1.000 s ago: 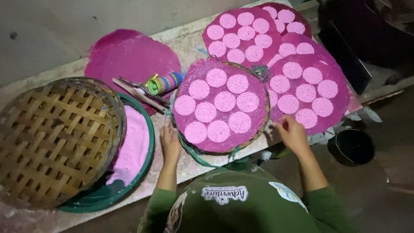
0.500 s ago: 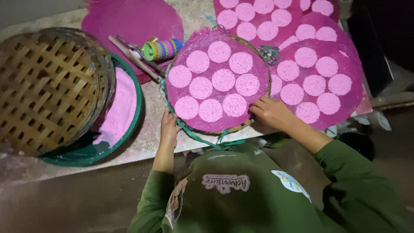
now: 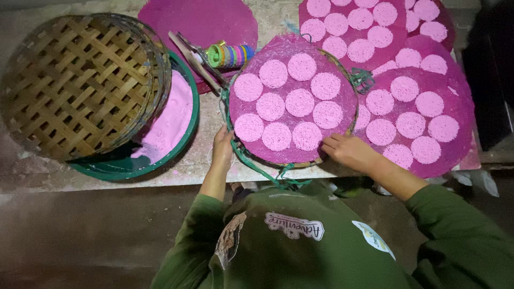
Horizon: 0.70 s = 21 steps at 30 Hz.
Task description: The person scoops pink batter into a handheld dispenser, then extrudes circular cake portions onto a pink mat inside a woven steamer basket. They stack multiple filled baskets, place the stack into a large steamer pot, and cover it. The person then repeats the process with a new basket, filling it with more cake portions.
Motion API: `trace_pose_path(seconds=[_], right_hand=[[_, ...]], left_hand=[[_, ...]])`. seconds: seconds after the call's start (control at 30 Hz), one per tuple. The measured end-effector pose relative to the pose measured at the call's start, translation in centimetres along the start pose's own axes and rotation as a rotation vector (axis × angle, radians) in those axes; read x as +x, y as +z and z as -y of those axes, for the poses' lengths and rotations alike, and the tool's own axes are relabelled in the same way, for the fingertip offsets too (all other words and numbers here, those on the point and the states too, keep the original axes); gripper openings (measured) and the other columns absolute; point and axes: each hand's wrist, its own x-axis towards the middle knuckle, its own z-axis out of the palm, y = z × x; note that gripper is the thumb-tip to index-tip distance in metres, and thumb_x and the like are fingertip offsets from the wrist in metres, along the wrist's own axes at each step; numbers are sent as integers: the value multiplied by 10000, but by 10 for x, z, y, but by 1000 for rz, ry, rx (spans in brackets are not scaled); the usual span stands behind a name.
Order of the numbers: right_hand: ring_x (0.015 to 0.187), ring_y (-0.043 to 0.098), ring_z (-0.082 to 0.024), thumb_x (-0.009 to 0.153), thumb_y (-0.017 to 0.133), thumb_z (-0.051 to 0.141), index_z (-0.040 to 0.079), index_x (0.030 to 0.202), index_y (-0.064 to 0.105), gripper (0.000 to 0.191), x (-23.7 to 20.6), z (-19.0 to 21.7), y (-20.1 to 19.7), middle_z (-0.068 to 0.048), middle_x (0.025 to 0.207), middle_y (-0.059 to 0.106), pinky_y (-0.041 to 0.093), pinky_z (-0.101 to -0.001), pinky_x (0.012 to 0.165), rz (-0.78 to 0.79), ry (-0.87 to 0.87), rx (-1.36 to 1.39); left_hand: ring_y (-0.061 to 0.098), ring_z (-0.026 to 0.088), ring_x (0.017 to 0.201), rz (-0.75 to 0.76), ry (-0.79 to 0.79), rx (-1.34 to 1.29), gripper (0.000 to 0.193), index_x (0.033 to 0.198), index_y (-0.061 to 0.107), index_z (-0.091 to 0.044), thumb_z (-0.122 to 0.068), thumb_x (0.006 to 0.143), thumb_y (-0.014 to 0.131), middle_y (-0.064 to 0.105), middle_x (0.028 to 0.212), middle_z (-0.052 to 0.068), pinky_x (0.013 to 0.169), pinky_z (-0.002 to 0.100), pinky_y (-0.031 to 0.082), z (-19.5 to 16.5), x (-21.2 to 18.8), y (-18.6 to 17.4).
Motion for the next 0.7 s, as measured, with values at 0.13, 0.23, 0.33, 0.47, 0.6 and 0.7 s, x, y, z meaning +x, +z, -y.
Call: trace_pose_path(seconds=[0.13,0.23,0.33,0.47,0.6,0.7], right_hand=[[977,647,-254,791,601,121,45,1007,633,231,0,1,-14,-71,1038,625,566,-360,750,-106,44,53],[932,653,-261,790,635,167,55,983,622,223,0,-1,-28,-77,991,617,559,-377,710,-41,73,69],[929,653,-255,799,650,179,61,962,614,205,3,-1,-37,-74,952,604,558,-371,675,35,97,53],[910,650,-254,789,655,181,62,948,612,203,7,-1,-40,-71,937,597,557,-374,657,18,82,56],[921,652,-257,795,651,181,56,964,615,213,8,-1,-46,-74,940,596,565,-379,673,49,82,52],[888,657,-261,819,656,179,65,1022,639,233,18,0,-61,-71,921,604,560,-396,669,71,120,101]], left_hand=[[561,138,774,-53,-138,-94,432,1314,621,6,-325,1090,457,647,946,51,666,295,475,0,9,-6],[586,135,879,-80,-91,-55,378,1350,604,-9,-193,1027,534,668,1058,19,753,316,490,1,19,-7],[631,142,1065,16,20,25,378,1346,606,23,-173,1032,529,712,1205,53,957,276,470,2,30,-6],[624,164,1100,41,10,34,386,1353,609,25,-176,1037,517,706,1239,69,988,289,456,2,42,-7],[620,184,1025,32,-71,16,393,1368,606,14,-180,1037,517,704,1192,74,901,323,461,8,50,-12],[612,183,1026,36,-71,7,411,1391,609,7,-171,1030,522,703,1200,76,919,312,459,17,57,-16]])
